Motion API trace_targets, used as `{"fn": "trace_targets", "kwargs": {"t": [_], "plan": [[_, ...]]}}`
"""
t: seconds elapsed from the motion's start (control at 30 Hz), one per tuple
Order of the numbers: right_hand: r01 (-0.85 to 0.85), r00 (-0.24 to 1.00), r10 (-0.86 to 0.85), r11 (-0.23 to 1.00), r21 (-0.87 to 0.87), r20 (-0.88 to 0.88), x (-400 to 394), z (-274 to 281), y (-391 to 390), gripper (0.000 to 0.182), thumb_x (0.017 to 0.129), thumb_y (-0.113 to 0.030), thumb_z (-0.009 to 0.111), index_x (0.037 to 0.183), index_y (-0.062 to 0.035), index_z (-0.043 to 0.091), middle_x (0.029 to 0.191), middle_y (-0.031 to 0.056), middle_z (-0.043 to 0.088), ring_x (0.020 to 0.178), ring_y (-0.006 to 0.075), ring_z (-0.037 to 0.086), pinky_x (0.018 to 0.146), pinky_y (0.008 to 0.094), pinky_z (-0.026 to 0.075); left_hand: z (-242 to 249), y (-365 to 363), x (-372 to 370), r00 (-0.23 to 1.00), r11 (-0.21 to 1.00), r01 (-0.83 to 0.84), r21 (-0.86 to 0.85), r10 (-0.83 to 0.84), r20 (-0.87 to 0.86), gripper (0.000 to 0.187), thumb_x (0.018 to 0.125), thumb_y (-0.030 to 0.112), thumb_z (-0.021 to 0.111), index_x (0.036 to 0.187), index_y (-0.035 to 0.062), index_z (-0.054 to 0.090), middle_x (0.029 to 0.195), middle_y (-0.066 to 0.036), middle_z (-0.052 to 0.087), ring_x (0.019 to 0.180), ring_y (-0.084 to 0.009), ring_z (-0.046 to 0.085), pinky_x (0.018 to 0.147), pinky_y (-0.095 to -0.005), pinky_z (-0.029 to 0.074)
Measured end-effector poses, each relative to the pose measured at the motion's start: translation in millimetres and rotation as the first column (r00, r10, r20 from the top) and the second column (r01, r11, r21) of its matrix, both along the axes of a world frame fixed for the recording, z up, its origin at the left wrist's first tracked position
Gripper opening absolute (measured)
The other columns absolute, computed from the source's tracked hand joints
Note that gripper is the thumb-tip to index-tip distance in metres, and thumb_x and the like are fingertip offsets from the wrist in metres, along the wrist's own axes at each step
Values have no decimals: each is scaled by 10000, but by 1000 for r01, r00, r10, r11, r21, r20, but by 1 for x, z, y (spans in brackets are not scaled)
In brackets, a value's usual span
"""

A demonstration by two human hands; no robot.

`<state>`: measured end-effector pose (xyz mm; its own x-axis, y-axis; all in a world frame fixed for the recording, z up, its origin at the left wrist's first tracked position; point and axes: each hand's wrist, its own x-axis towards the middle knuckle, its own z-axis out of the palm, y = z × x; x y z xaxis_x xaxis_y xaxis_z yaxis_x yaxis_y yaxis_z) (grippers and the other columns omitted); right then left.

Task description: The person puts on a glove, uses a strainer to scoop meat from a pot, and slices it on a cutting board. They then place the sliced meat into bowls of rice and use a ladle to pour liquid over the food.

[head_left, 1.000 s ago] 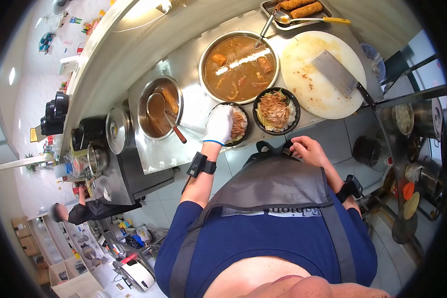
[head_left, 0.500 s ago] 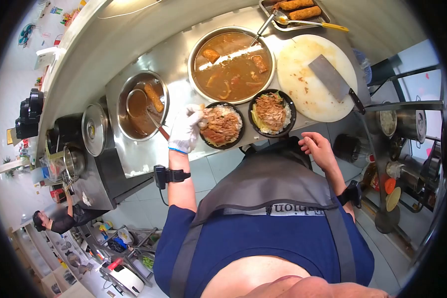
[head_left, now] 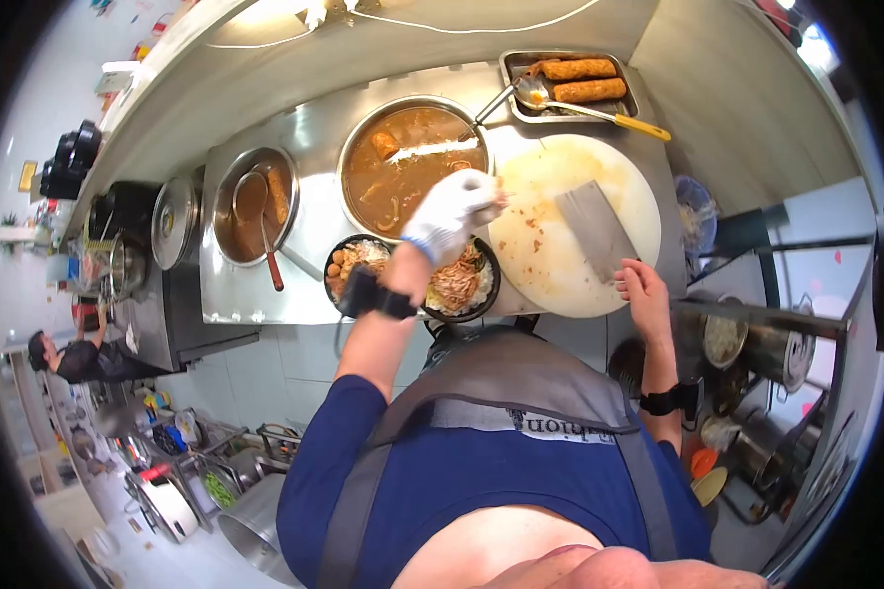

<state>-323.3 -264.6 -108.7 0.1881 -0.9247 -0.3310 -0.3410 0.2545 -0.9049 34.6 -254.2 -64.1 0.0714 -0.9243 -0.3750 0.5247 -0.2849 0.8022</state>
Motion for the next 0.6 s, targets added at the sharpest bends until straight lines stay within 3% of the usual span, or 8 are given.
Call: {"fn": "trace_targets", "kwargs": {"t": [0.1,0.2,0.27,0.33,0.43,0.47,0.53,0.6], "plan": [[-17,972,-16,990,-138,-235,-30,-12,-28,305,981,-168,558,1227,9,596,986,95,702,813,131,640,727,253,506,-57,-51,-34,988,998,-40,46,32,150,178,846,97,716,981,19,630,952,-106,686,872,-176,654,765,-287,536],[2,997,-4,999,-32,-72,-57,-35,-44,321,975,-158,568,1238,26,583,989,85,699,824,116,628,730,242,497,-91,-82,-51,953,989,-31,146,-15,303,281,843,86,671,1100,-24,650,1079,-148,694,943,-206,659,817,-313,528],[-28,996,27,1000,-11,-90,-60,-28,-44,327,977,-155,572,1244,34,577,996,74,690,825,99,610,723,235,491,-112,-88,-62,785,1000,2,-29,17,619,396,824,121,669,1190,-30,652,988,-141,714,730,-176,658,691,-323,535],[-71,993,71,997,3,-97,-64,-26,-43,329,988,-158,558,1252,39,568,1007,73,685,827,101,607,729,234,489,-149,-95,-70,720,977,37,-210,120,684,429,838,132,624,1237,-28,630,1036,-134,716,726,-157,650,714,-333,536],[-108,985,110,994,17,-130,-61,-18,-45,328,999,-158,540,1257,45,561,1012,75,683,825,104,608,734,235,489,-80,-69,-75,683,999,35,-11,-16,730,426,853,134,609,1252,-16,626,1054,-137,714,774,-131,648,735,-310,530],[-114,985,115,993,22,-127,-59,-18,-46,328,999,-158,540,1257,45,561,1012,75,683,825,104,608,734,235,489,-52,-59,-73,682,1000,29,-5,-16,732,426,853,134,609,1252,-16,626,1054,-137,714,774,-131,648,735,-310,530],[-144,981,141,989,-14,-130,-50,-18,-51,320,1004,-159,531,1255,36,564,1008,80,683,821,109,609,736,237,490,-5,-35,-59,807,996,48,77,-84,584,430,885,139,621,1276,-36,592,1229,-166,650,1017,-199,650,892,-310,513],[-182,979,179,983,-20,-99,-37,-18,-57,314,1004,-154,529,1254,33,567,1014,84,685,829,113,614,738,241,493,2,-8,-45,952,989,-113,-94,135,273,421,896,129,611,1283,-34,578,1218,-153,646,983,-197,656,863,-308,532]]}}
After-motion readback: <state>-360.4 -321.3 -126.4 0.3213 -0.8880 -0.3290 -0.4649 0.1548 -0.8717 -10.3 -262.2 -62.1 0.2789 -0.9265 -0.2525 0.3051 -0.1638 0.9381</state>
